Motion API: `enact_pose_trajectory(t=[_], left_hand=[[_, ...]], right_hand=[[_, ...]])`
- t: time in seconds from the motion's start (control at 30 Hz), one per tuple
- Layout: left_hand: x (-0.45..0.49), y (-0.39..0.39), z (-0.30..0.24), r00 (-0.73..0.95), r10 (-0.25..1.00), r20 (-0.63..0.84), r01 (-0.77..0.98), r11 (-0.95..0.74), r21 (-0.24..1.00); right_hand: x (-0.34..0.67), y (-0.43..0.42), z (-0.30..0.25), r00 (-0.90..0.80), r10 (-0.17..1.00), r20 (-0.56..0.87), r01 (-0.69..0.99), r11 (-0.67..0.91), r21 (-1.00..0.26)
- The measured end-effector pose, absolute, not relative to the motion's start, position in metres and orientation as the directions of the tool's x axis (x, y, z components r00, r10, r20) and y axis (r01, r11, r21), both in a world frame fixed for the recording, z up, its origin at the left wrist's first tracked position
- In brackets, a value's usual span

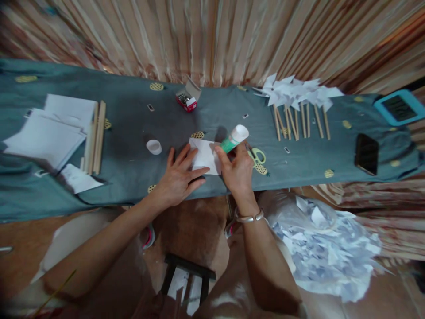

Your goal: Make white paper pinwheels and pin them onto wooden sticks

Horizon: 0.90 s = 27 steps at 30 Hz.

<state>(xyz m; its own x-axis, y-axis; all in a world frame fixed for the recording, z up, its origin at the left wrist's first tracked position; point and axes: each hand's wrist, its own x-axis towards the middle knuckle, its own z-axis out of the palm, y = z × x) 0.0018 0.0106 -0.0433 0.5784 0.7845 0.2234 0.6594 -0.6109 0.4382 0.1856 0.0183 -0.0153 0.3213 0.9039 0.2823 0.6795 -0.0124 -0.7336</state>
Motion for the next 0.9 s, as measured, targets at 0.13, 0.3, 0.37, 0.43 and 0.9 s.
enact_pose_trajectory(t=[0.13, 0.3, 0.37, 0.43, 0.9], left_hand=[[0.002, 0.009, -0.045, 0.573, 0.778, 0.258, 0.654, -0.624, 0.428], [-0.012, 0.013, -0.035, 0.528, 0.709, 0.467, 0.596, -0.701, 0.390], [-0.024, 0.017, -0.028, 0.431, 0.733, 0.526, 0.622, -0.664, 0.415], [-0.038, 0.023, -0.026, 0.302, 0.787, 0.538, 0.675, -0.575, 0.461], [-0.073, 0.045, -0.028, 0.076, 0.969, 0.236, 0.648, -0.228, 0.727]], right_hand=[[0.196, 0.024, -0.016, 0.481, 0.862, 0.159, 0.249, 0.039, -0.968], [0.200, 0.028, -0.021, 0.487, 0.864, -0.129, -0.265, 0.005, -0.964], [0.199, 0.028, -0.022, 0.430, 0.883, -0.187, -0.375, -0.013, -0.927], [0.197, 0.027, -0.022, 0.375, 0.901, -0.217, -0.447, -0.029, -0.894], [0.157, 0.007, -0.001, 0.165, 0.937, -0.308, -0.543, -0.174, -0.822]])
